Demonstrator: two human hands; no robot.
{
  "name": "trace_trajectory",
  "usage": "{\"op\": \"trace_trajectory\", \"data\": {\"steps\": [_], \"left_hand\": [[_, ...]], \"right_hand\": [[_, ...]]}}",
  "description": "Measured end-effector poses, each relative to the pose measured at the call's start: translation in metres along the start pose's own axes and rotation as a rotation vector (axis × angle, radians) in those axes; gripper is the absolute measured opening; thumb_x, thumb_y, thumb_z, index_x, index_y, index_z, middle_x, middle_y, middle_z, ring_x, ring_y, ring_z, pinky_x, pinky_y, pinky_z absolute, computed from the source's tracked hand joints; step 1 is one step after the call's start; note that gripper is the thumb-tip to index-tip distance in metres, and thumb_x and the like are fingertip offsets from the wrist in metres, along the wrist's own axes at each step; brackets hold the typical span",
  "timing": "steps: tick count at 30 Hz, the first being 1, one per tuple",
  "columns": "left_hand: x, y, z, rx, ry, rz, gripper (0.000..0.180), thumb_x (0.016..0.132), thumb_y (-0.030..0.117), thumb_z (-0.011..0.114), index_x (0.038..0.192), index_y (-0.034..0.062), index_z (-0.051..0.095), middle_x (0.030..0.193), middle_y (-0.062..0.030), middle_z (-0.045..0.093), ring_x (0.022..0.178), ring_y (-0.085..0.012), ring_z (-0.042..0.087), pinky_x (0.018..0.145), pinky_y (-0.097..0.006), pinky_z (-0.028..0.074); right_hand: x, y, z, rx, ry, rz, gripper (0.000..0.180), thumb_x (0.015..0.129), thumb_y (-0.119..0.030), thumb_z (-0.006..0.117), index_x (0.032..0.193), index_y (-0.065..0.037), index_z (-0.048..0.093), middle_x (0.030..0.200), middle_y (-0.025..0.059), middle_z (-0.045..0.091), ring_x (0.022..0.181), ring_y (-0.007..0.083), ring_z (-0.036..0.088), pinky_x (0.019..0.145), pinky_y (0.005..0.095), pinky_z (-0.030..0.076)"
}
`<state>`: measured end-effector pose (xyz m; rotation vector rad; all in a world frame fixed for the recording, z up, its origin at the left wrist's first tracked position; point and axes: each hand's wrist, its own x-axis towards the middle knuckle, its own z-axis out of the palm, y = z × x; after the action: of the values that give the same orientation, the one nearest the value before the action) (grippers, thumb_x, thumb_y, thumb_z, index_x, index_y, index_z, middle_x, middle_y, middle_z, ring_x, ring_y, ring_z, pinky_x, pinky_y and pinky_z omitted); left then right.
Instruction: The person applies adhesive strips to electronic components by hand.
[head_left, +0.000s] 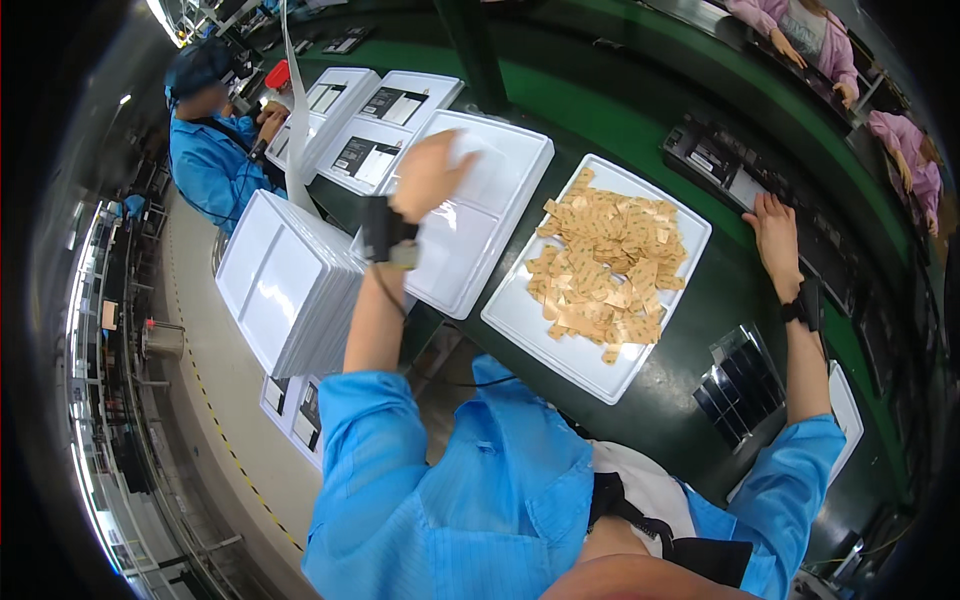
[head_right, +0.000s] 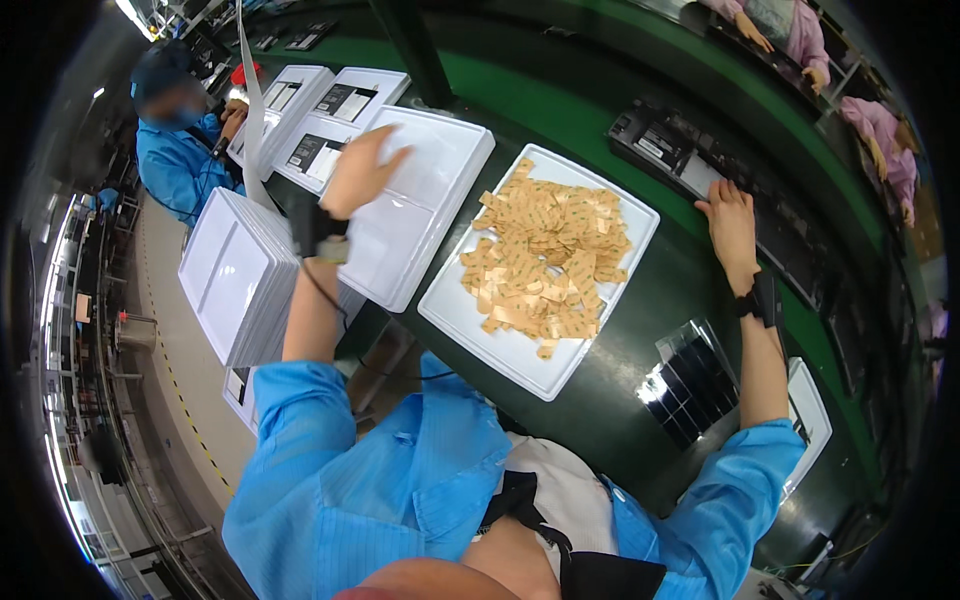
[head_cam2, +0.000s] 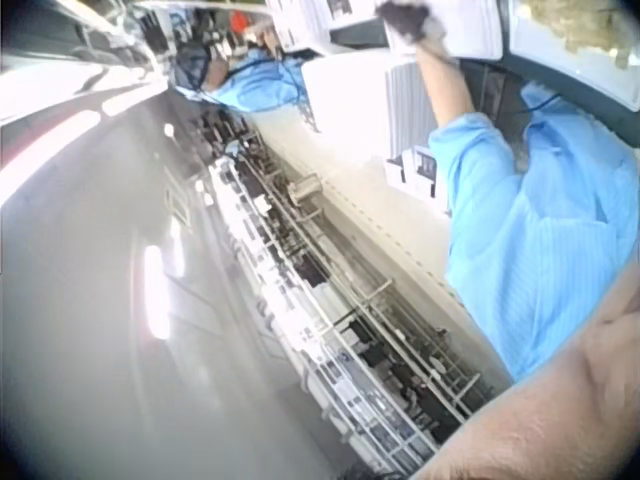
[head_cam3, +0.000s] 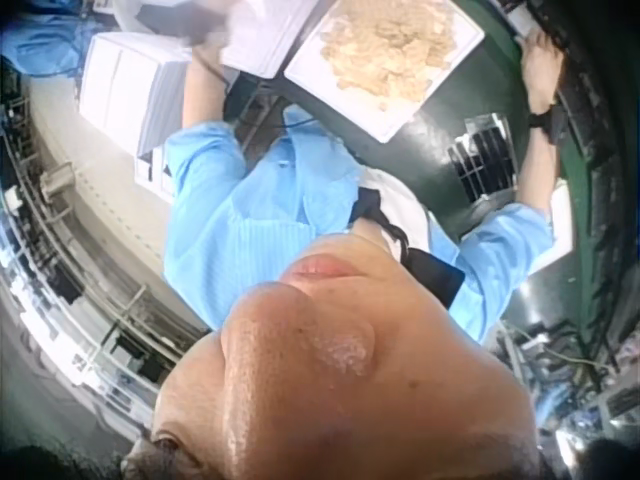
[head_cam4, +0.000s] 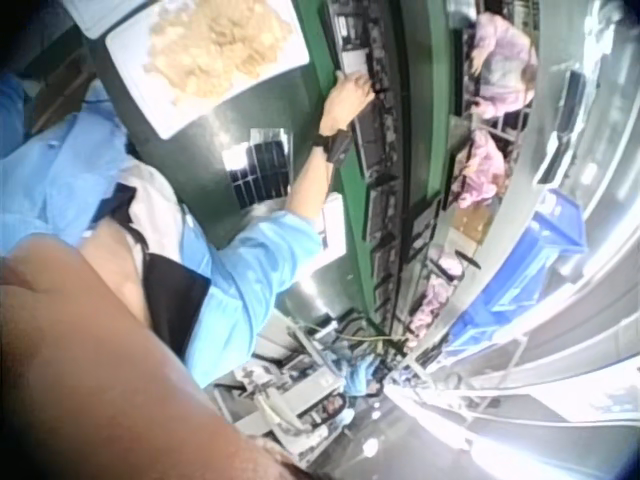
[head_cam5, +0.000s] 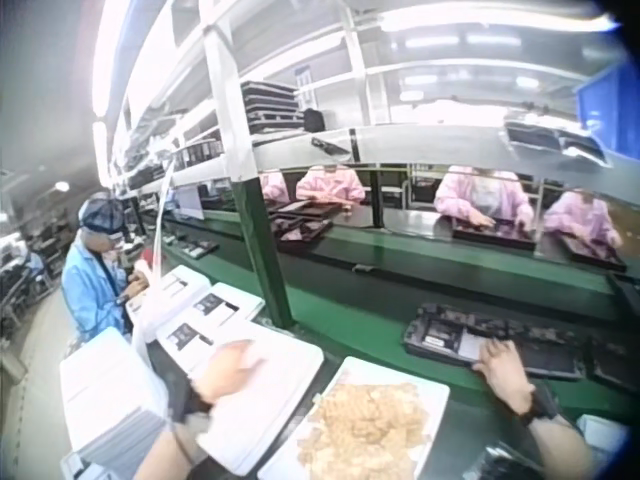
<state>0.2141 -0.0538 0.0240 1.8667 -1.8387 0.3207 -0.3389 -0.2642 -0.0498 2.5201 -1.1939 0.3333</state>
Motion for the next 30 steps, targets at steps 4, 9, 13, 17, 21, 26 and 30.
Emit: {"op": "trace_trajectory", "data": {"steps": [4,9,13,17,21,26,30], "left_hand": [[-0.07,-0.093,-0.016,0.453,-0.36,-0.742,0.039,0.093,0.035,0.067,0.121,0.0076,0.07,0.111,-0.0251,0.073,0.105,-0.0417,0.071,0.087,-0.054,0.056],[-0.081,-0.091,-0.003,0.552,-0.183,-0.76,0.021,0.095,0.023,0.062,0.093,0.0072,0.074,0.097,-0.0224,0.074,0.095,-0.0427,0.072,0.081,-0.055,0.058],[-0.061,-0.043,-0.056,0.403,0.092,-0.699,0.028,0.103,0.031,0.054,0.105,0.0063,0.066,0.097,-0.0233,0.073,0.094,-0.0442,0.071,0.079,-0.055,0.054],[-0.098,-0.092,-0.149,0.022,0.254,-0.577,0.051,0.095,0.047,0.074,0.106,-0.0009,0.06,0.091,-0.0175,0.064,0.081,-0.0313,0.063,0.073,-0.041,0.051],[-0.173,-0.147,-0.255,-0.177,0.408,-0.852,0.047,0.094,0.041,0.078,0.102,-0.0029,0.063,0.081,-0.004,0.06,0.071,-0.016,0.055,0.065,-0.034,0.048],[-0.336,-0.206,-0.298,0.2,0.222,-1.065,0.057,0.098,0.044,0.069,0.115,-0.0105,0.067,0.103,-0.0168,0.073,0.09,-0.0234,0.067,0.078,-0.036,0.053],[-0.392,-0.224,-0.244,0.226,0.159,-1.276,0.083,0.096,0.057,0.065,0.128,-0.019,0.06,0.12,-0.0298,0.07,0.112,-0.0359,0.067,0.094,-0.041,0.051]], "right_hand": [[0.037,-0.005,0.034,0.073,0.064,0.049,0.036,0.1,-0.027,0.062,0.118,0.004,0.064,0.127,0.024,0.066,0.127,0.0395,0.058,0.098,0.0498,0.048],[0.052,-0.042,0.004,0.169,-0.05,0.175,0.043,0.102,-0.03,0.06,0.136,-0.004,0.061,0.149,0.0182,0.055,0.148,0.0417,0.038,0.109,0.0584,0.038],[0.038,-0.098,-0.053,0.348,0.208,0.14,0.048,0.105,-0.03,0.057,0.147,-0.007,0.054,0.159,0.0137,0.047,0.154,0.0344,0.031,0.119,0.0547,0.029],[0.03,-0.125,-0.105,0.698,0.164,0.023,0.049,0.106,-0.029,0.058,0.15,-0.007,0.052,0.161,0.0125,0.045,0.155,0.0304,0.032,0.124,0.0477,0.025],[0.026,-0.12,-0.119,0.747,0.181,-0.017,0.048,0.105,-0.023,0.06,0.148,-0.005,0.053,0.157,0.0139,0.049,0.152,0.0317,0.036,0.124,0.0435,0.028],[0.027,-0.127,-0.136,0.84,0.174,-0.034,0.047,0.104,-0.022,0.061,0.147,-0.006,0.055,0.154,0.0148,0.052,0.15,0.0328,0.039,0.123,0.044,0.029],[0.021,-0.128,-0.146,0.922,0.154,-0.064,0.047,0.104,-0.021,0.06,0.148,-0.007,0.055,0.154,0.0135,0.053,0.15,0.0326,0.039,0.124,0.0444,0.029]]}}
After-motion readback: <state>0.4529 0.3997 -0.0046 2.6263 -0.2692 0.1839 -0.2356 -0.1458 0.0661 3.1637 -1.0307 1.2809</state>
